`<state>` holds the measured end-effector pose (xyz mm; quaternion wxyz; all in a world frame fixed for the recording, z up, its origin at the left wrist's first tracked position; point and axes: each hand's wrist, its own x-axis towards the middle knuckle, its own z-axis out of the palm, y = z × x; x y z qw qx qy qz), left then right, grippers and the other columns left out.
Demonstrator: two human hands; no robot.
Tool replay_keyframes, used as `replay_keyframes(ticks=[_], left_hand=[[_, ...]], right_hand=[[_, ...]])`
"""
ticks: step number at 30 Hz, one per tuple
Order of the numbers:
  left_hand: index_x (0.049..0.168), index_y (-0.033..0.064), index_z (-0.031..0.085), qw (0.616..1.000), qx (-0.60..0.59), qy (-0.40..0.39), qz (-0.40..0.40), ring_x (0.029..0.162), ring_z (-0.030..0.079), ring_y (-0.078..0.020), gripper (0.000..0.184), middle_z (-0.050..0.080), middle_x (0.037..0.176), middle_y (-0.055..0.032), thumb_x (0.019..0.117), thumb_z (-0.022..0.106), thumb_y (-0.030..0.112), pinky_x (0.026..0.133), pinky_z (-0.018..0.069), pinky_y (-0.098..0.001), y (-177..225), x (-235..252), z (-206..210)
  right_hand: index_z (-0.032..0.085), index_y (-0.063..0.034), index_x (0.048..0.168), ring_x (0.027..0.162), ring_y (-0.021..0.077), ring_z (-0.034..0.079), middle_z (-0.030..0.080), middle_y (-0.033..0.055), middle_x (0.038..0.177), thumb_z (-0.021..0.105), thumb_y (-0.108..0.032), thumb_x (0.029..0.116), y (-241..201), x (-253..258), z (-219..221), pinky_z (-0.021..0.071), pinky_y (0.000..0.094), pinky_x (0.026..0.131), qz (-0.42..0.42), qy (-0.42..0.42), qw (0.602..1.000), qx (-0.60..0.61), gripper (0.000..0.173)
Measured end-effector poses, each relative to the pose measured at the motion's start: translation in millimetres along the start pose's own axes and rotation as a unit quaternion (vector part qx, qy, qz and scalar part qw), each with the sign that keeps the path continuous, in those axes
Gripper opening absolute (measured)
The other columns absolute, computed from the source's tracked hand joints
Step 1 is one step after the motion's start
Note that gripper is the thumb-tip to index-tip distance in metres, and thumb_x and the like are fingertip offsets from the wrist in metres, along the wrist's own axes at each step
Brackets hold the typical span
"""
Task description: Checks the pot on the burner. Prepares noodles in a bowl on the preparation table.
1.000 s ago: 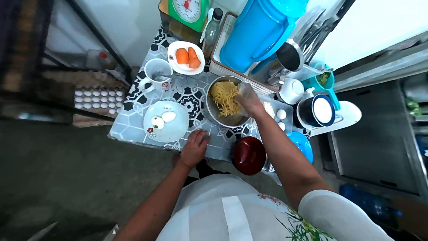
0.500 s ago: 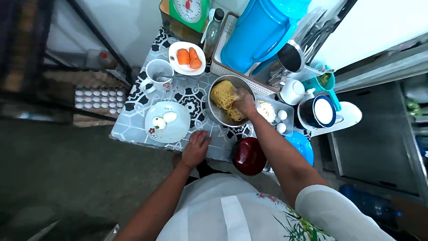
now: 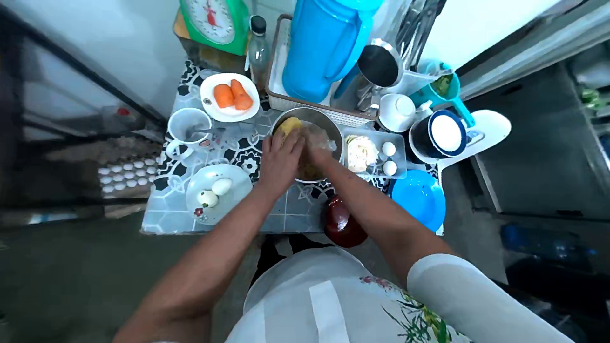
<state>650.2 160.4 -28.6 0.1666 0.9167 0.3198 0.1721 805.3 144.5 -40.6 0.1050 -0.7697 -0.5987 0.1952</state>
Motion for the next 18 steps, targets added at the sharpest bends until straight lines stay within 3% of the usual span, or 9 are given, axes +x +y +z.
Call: replay_keyframes(ticks=[2, 5, 7, 10, 12, 14, 16, 18], left_hand=[[0.139, 0.0032, 0.061, 0.995, 0.04, -0.096, 0.01, 0.141, 0.042, -0.0481, 0.047, 0.051, 0.152, -0.0185, 0.0923, 0.068, 0.003, 0.113, 0.0281, -0.0708, -6, 28, 3], [0.141, 0.0, 0.057, 0.974, 0.109, -0.197, 0.0, 0.144, 0.039, -0.0457, 0.058, 0.051, 0.151, -0.0197, 0.0909, 0.077, 0.019, 0.116, 0.0226, -0.0706, -13, 53, 11], [0.139, 0.0002, 0.059, 0.971, 0.131, -0.199, 0.004, 0.141, 0.043, -0.0448, 0.054, 0.053, 0.15, -0.018, 0.0895, 0.078, 0.013, 0.114, 0.026, -0.0697, -15, 58, 14], [0.139, 0.0021, 0.06, 0.969, 0.144, -0.203, 0.006, 0.139, 0.046, -0.0437, 0.052, 0.056, 0.148, -0.0157, 0.0888, 0.073, 0.002, 0.114, 0.0279, -0.0672, -16, 63, 16], [0.137, 0.0037, 0.062, 0.966, 0.158, -0.204, 0.003, 0.14, 0.045, -0.0422, 0.049, 0.057, 0.147, -0.0138, 0.0892, 0.072, 0.002, 0.116, 0.0264, -0.0651, -16, 67, 16], [0.133, 0.0029, 0.064, 0.967, 0.157, -0.201, -0.002, 0.14, 0.045, -0.0428, 0.046, 0.06, 0.143, -0.0147, 0.0881, 0.074, 0.003, 0.118, 0.0242, -0.0654, -14, 69, 14], [0.131, 0.003, 0.066, 0.966, 0.159, -0.203, -0.009, 0.138, 0.047, -0.0427, 0.044, 0.062, 0.14, -0.0149, 0.0879, 0.075, 0.005, 0.118, 0.0229, -0.0672, -13, 70, 14], [0.13, 0.0036, 0.066, 0.965, 0.157, -0.209, -0.018, 0.138, 0.046, -0.042, 0.041, 0.062, 0.138, -0.0139, 0.0894, 0.071, 0.002, 0.118, 0.0217, -0.069, -11, 71, 15]], right_hand=[[0.064, 0.0018, 0.132, 0.125, 0.0444, 0.06, 0.063, 0.028, 0.132, 0.059, -0.008, 0.1003, 17, 10, 0, 0.0463, 0.0588, 0.107, -0.015, 0.004, 1.0, 0.005, 0.033], [0.07, -0.0014, 0.126, 0.124, 0.0415, 0.061, 0.066, 0.0246, 0.129, 0.062, -0.007, 0.0963, 30, 14, -4, 0.0477, 0.0568, 0.107, -0.037, 0.0, 0.999, 0.028, 0.031], [0.07, 0.0003, 0.124, 0.126, 0.0404, 0.06, 0.063, 0.0244, 0.132, 0.063, -0.008, 0.0971, 31, 5, -6, 0.0474, 0.055, 0.108, -0.057, -0.02, 0.998, 0.018, 0.029], [0.071, 0.0026, 0.115, 0.12, 0.0397, 0.063, 0.066, 0.0233, 0.126, 0.061, -0.007, 0.0987, 33, -16, -2, 0.051, 0.0547, 0.103, -0.108, -0.063, 0.989, -0.085, 0.022], [0.068, 0.0046, 0.121, 0.124, 0.0412, 0.06, 0.064, 0.0239, 0.13, 0.06, -0.003, 0.0977, 23, -25, -15, 0.0485, 0.057, 0.105, -0.088, -0.161, 0.971, -0.151, 0.026], [0.064, 0.007, 0.127, 0.129, 0.0442, 0.055, 0.06, 0.0266, 0.135, 0.068, 0.0, 0.0917, 12, -29, -32, 0.0443, 0.0609, 0.107, -0.058, -0.258, 0.948, -0.175, 0.036], [0.067, 0.0044, 0.122, 0.127, 0.0445, 0.057, 0.063, 0.0268, 0.131, 0.072, -0.011, 0.0923, 8, -26, -42, 0.0461, 0.0629, 0.105, -0.03, -0.27, 0.951, -0.146, 0.034], [0.064, 0.0017, 0.129, 0.132, 0.0456, 0.052, 0.058, 0.0284, 0.137, 0.073, -0.028, 0.0929, 1, -20, -40, 0.0443, 0.0647, 0.106, 0.023, -0.224, 0.969, -0.101, 0.048]])
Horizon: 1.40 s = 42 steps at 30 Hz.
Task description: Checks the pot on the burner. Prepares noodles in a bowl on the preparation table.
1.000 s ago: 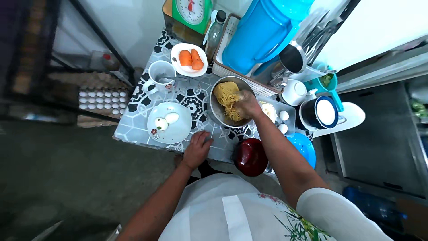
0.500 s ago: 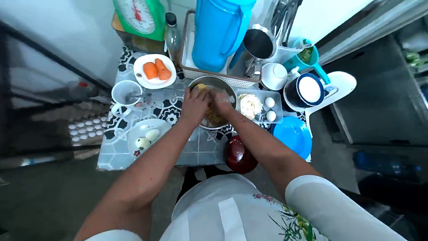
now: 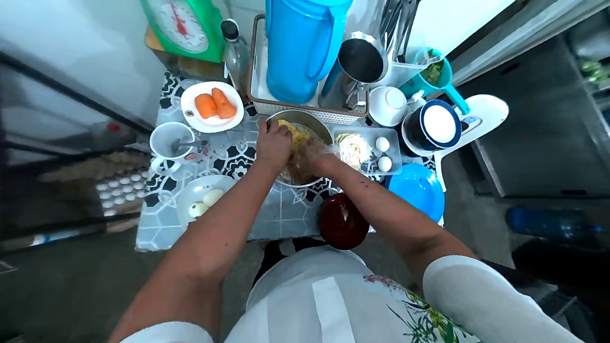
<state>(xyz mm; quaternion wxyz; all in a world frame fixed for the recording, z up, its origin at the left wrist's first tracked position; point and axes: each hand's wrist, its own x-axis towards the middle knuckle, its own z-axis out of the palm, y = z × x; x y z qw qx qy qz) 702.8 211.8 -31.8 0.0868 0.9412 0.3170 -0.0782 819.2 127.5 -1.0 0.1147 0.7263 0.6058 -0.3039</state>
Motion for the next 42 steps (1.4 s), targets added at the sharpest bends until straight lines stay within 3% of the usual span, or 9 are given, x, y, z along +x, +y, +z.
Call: replay_keyframes(ticks=[3, 6, 14, 20, 23, 25, 30, 35, 42], left_hand=[[0.128, 0.0026, 0.067, 1.0, -0.001, -0.018, -0.002, 0.141, 0.042, -0.0438, 0.038, 0.062, 0.137, -0.0143, 0.09, 0.067, -0.002, 0.116, 0.0195, -0.0734, -1, -2, -6], [0.128, 0.0024, 0.066, 1.0, -0.002, -0.017, -0.005, 0.143, 0.039, -0.0445, 0.038, 0.061, 0.139, -0.014, 0.0911, 0.065, -0.004, 0.116, 0.016, -0.0757, -2, -7, -6], [0.13, 0.0043, 0.066, 1.0, -0.01, 0.018, -0.022, 0.138, 0.043, -0.0443, 0.052, 0.063, 0.136, -0.012, 0.0813, 0.083, 0.008, 0.112, 0.0239, -0.0743, -1, -11, 1], [0.131, 0.002, 0.065, 0.998, -0.03, 0.048, -0.025, 0.139, 0.044, -0.0443, 0.041, 0.062, 0.138, -0.0155, 0.0899, 0.065, -0.005, 0.111, 0.0301, -0.0703, 1, -12, 9], [0.129, -0.0021, 0.064, 0.998, -0.025, 0.055, -0.025, 0.138, 0.045, -0.0441, 0.038, 0.061, 0.136, -0.0194, 0.0922, 0.061, -0.007, 0.111, 0.031, -0.0679, 1, -12, 12], [0.13, -0.0012, 0.063, 0.997, -0.036, 0.055, -0.033, 0.138, 0.044, -0.0438, 0.039, 0.06, 0.138, -0.0188, 0.0921, 0.062, -0.006, 0.111, 0.0313, -0.0668, 0, -14, 13], [0.142, 0.0061, 0.059, 0.996, -0.06, 0.04, -0.059, 0.143, 0.04, -0.0432, 0.054, 0.054, 0.15, -0.0121, 0.0892, 0.069, -0.001, 0.11, 0.0303, -0.0692, -3, -22, 13], [0.142, 0.0101, 0.06, 0.994, -0.062, 0.056, -0.072, 0.138, 0.043, -0.0431, 0.059, 0.056, 0.149, -0.0076, 0.0854, 0.078, 0.009, 0.108, 0.032, -0.0691, -3, -20, 14], [0.142, 0.0068, 0.06, 0.993, -0.077, 0.071, -0.059, 0.135, 0.046, -0.0445, 0.058, 0.056, 0.148, -0.0107, 0.0869, 0.078, 0.011, 0.106, 0.0332, -0.0691, -4, -23, 16]], right_hand=[[0.049, 0.0046, 0.144, 0.136, 0.0521, 0.046, 0.046, 0.0366, 0.145, 0.071, -0.031, 0.0931, -12, 20, 30, 0.0424, 0.0681, 0.106, 0.06, 0.111, 0.991, 0.048, 0.066], [0.052, -0.0001, 0.143, 0.133, 0.049, 0.051, 0.052, 0.0331, 0.141, 0.061, -0.021, 0.101, -15, 28, 42, 0.0454, 0.0645, 0.104, 0.069, 0.151, 0.985, 0.043, 0.048], [0.064, 0.0041, 0.129, 0.129, 0.0473, 0.054, 0.06, 0.0288, 0.135, 0.066, -0.006, 0.0946, 12, 19, 26, 0.0427, 0.0665, 0.106, -0.047, -0.003, 0.994, -0.103, 0.036], [0.064, 0.0016, 0.13, 0.127, 0.0457, 0.057, 0.063, 0.0274, 0.131, 0.067, -0.016, 0.0977, 8, 12, 23, 0.0422, 0.0682, 0.104, -0.136, -0.092, 0.982, -0.09, 0.036], [0.071, 0.001, 0.118, 0.12, 0.042, 0.062, 0.067, 0.0242, 0.123, 0.07, -0.011, 0.0944, 6, 12, 10, 0.046, 0.0641, 0.102, -0.17, -0.072, 0.982, -0.043, 0.027], [0.072, 0.0019, 0.112, 0.111, 0.0416, 0.065, 0.069, 0.0242, 0.114, 0.072, -0.012, 0.0928, 13, 14, -5, 0.0497, 0.0624, 0.098, -0.145, -0.01, 0.989, 0.014, 0.023], [0.061, -0.0026, 0.135, 0.129, 0.0485, 0.053, 0.059, 0.0285, 0.135, 0.089, -0.03, 0.0748, -8, 14, -5, 0.0435, 0.069, 0.103, -0.002, -0.016, 0.997, -0.07, 0.072], [0.058, 0.0024, 0.136, 0.133, 0.0468, 0.052, 0.056, 0.0299, 0.138, 0.068, -0.015, 0.0954, 0, 27, 31, 0.0447, 0.0618, 0.108, 0.009, 0.063, 0.997, -0.038, 0.045], [0.06, -0.001, 0.137, 0.125, 0.0491, 0.057, 0.061, 0.0301, 0.132, 0.072, -0.009, 0.091, 5, 16, -5, 0.0465, 0.067, 0.102, 0.038, 0.05, 0.995, 0.081, 0.048]])
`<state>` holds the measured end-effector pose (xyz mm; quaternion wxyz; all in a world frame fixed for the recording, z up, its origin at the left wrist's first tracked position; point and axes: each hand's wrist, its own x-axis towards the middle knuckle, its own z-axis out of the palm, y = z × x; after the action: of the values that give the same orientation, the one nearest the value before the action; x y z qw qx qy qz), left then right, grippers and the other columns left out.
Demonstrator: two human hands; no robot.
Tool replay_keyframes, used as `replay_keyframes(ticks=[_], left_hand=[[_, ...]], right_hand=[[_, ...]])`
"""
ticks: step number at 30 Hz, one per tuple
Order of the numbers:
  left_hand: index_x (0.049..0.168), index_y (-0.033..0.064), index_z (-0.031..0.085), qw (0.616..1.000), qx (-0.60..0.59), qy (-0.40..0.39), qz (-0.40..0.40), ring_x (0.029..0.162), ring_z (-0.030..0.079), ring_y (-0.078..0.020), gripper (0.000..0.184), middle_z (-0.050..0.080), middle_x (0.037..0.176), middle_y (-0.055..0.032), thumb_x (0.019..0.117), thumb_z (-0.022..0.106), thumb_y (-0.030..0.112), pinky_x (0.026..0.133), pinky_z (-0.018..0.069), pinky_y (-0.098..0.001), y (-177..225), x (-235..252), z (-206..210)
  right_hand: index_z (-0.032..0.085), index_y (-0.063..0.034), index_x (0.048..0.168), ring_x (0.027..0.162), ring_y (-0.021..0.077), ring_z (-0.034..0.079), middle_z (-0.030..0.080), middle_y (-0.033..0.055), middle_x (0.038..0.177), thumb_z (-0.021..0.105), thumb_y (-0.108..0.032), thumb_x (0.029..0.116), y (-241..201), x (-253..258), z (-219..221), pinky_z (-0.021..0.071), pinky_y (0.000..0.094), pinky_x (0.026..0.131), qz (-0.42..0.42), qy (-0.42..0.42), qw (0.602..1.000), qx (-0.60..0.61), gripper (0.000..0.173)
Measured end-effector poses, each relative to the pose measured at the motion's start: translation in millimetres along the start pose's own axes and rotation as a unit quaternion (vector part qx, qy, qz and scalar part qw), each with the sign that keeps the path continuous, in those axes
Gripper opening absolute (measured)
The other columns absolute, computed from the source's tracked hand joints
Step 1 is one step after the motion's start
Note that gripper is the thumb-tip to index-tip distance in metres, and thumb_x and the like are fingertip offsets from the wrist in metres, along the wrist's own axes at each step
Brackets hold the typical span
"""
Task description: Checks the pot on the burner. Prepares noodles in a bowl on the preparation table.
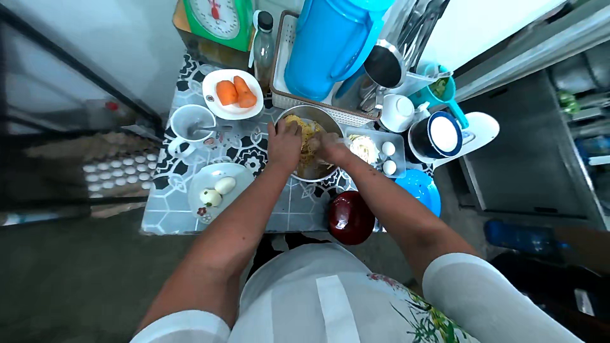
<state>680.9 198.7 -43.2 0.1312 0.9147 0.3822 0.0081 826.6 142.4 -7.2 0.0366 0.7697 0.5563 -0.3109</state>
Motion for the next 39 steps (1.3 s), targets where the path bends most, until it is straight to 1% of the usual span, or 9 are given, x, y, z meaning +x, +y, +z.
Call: replay_keyframes(ticks=[5, 8, 12, 15, 20, 25, 30, 34, 39], left_hand=[[0.143, 0.008, 0.059, 1.0, 0.007, -0.016, -0.005, 0.135, 0.046, -0.0436, 0.058, 0.055, 0.149, -0.0094, 0.0877, 0.078, 0.013, 0.106, 0.0336, -0.068, 1, 1, -1], [0.14, 0.008, 0.061, 1.0, -0.004, -0.005, -0.003, 0.134, 0.047, -0.0436, 0.057, 0.056, 0.148, -0.0096, 0.0861, 0.078, 0.01, 0.106, 0.0334, -0.0679, 0, 1, 0], [0.141, 0.0087, 0.061, 1.0, -0.007, -0.007, -0.002, 0.133, 0.047, -0.0435, 0.056, 0.056, 0.147, -0.0104, 0.0874, 0.077, 0.01, 0.105, 0.0341, -0.0666, 0, 0, -3], [0.14, 0.0076, 0.061, 1.0, -0.008, -0.001, 0.002, 0.134, 0.046, -0.0437, 0.058, 0.057, 0.146, -0.0108, 0.0851, 0.08, 0.013, 0.105, 0.0344, -0.0673, 1, 1, -1], [0.131, 0.0048, 0.067, 0.998, -0.055, 0.019, 0.007, 0.135, 0.046, -0.0465, 0.048, 0.057, 0.146, -0.0152, 0.0854, 0.081, 0.015, 0.107, 0.0317, -0.0703, -2, -2, 0], [0.124, 0.0096, 0.072, 0.992, -0.12, 0.04, -0.012, 0.138, 0.043, -0.0476, 0.034, 0.05, 0.152, -0.0184, 0.0904, 0.075, 0.013, 0.109, 0.0283, -0.0719, -2, -20, -11], [0.121, 0.011, 0.074, 0.987, -0.139, 0.077, -0.031, 0.138, 0.042, -0.0498, 0.027, 0.049, 0.152, -0.0195, 0.0953, 0.067, 0.013, 0.11, 0.0265, -0.0745, -3, -36, 4], [0.135, 0.0154, 0.067, 0.996, -0.086, 0.006, -0.02, 0.145, 0.035, -0.0487, 0.04, 0.044, 0.158, -0.0151, 0.0958, 0.067, 0.012, 0.112, 0.0224, -0.076, 2, -28, -1], [0.129, 0.0093, 0.069, 1.0, 0.003, -0.018, 0.009, 0.138, 0.043, -0.0459, 0.036, 0.062, 0.136, -0.0157, 0.0938, 0.065, 0.001, 0.111, 0.0272, -0.0716, 3, -9, -10]], right_hand=[[0.063, -0.0028, 0.133, 0.119, 0.0465, 0.063, 0.066, 0.0269, 0.125, 0.065, -0.026, 0.0991, -2, 4, 2, 0.049, 0.0669, 0.097, 0.012, 0.027, 0.999, -0.012, 0.04], [0.059, -0.0028, 0.14, 0.129, 0.0447, 0.057, 0.061, 0.0261, 0.136, 0.07, -0.033, 0.0961, 4, 8, 4, 0.0458, 0.0658, 0.104, 0.007, 0.039, 0.999, 0.035, 0.055], [0.039, 0.0015, 0.154, 0.144, 0.0428, 0.042, 0.043, 0.0284, 0.154, 0.074, -0.014, 0.0914, 12, 6, -15, 0.0333, 0.0596, 0.119, -0.031, -0.026, 0.997, 0.066, 0.074], [0.06, 0.0011, 0.139, 0.131, 0.0415, 0.056, 0.06, 0.0261, 0.138, 0.066, -0.009, 0.0967, 11, 6, -26, 0.0423, 0.0587, 0.112, -0.051, 0.014, 0.998, 0.033, 0.044], [0.071, -0.0046, 0.125, 0.12, 0.0406, 0.064, 0.069, 0.0229, 0.124, 0.069, -0.015, 0.0962, -1, -3, -35, 0.0475, 0.0614, 0.104, -0.038, 0.062, 0.997, 0.033, 0.031], [0.056, -0.0024, 0.143, 0.137, 0.0396, 0.051, 0.056, 0.0232, 0.144, 0.078, -0.033, 0.0905, -1, 4, -19, 0.0389, 0.0599, 0.114, -0.063, 0.005, 0.997, -0.035, 0.065], [0.042, -0.0003, 0.153, 0.142, 0.0492, 0.042, 0.042, 0.0325, 0.152, 0.076, -0.037, 0.0904, -21, 9, 35, 0.037, 0.0652, 0.113, 0.081, 0.087, 0.993, 0.001, 0.08], [0.05, 0.0035, 0.145, 0.136, 0.0464, 0.05, 0.051, 0.03, 0.145, 0.072, -0.024, 0.0942, -14, 10, 37, 0.0431, 0.0637, 0.109, 0.064, 0.09, 0.993, 0.035, 0.062], [0.068, -0.0022, 0.125, 0.122, 0.0422, 0.062, 0.067, 0.0238, 0.127, 0.064, -0.02, 0.0991, 1, 10, 33, 0.0492, 0.0623, 0.101, -0.054, 0.077, 0.993, -0.071, 0.032]])
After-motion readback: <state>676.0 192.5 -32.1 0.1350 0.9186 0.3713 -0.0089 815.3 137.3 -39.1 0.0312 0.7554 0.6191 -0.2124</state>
